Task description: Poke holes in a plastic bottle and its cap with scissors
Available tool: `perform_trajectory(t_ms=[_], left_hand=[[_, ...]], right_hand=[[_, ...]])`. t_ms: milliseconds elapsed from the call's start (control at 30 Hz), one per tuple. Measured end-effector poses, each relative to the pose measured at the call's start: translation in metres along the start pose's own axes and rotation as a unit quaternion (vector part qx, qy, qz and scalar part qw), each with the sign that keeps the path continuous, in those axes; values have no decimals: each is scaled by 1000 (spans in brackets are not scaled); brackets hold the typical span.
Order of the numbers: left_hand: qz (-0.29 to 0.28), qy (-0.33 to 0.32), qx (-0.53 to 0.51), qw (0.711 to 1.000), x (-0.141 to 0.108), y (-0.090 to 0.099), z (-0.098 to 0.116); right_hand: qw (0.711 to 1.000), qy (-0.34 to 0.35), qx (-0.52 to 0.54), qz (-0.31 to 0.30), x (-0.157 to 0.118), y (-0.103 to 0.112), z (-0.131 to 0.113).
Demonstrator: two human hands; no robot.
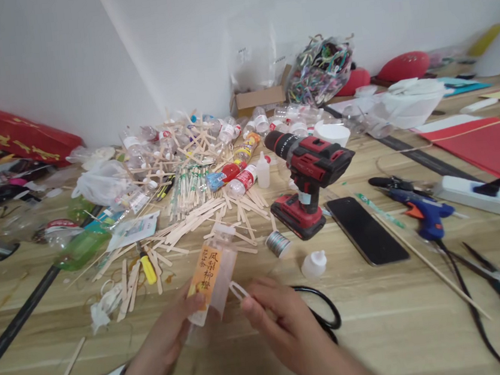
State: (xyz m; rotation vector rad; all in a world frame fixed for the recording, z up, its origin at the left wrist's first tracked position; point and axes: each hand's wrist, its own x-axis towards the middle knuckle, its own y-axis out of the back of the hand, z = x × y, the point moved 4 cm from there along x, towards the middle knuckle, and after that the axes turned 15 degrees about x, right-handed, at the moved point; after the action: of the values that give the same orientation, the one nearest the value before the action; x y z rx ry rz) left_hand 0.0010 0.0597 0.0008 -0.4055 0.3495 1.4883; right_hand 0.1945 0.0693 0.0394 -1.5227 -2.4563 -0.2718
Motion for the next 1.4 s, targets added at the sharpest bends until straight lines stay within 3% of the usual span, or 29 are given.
perform_trajectory(t_ms=[200,367,567,900,1100,1400], left_hand=[[-59,15,17,998,-1,-7,3],[-11,1,-8,1000,3,3,-2],[-9,1,-22,1000,2,1,-4],[-66,24,-6,998,-1,-7,-2],[-17,18,-6,1000,1,1,-3],[10,31,-41,999,-3,5,-4]], right_hand=[[999,-25,15,16,-1,-1,5],[999,-29,-7,15,0,6,4],[1000,-19,-19,14,0,5,2],[999,-32,-4,7,-2,0,10],[1000,-2,-22,0,-1,1,3],[998,29,-60,9,1,11,-5]])
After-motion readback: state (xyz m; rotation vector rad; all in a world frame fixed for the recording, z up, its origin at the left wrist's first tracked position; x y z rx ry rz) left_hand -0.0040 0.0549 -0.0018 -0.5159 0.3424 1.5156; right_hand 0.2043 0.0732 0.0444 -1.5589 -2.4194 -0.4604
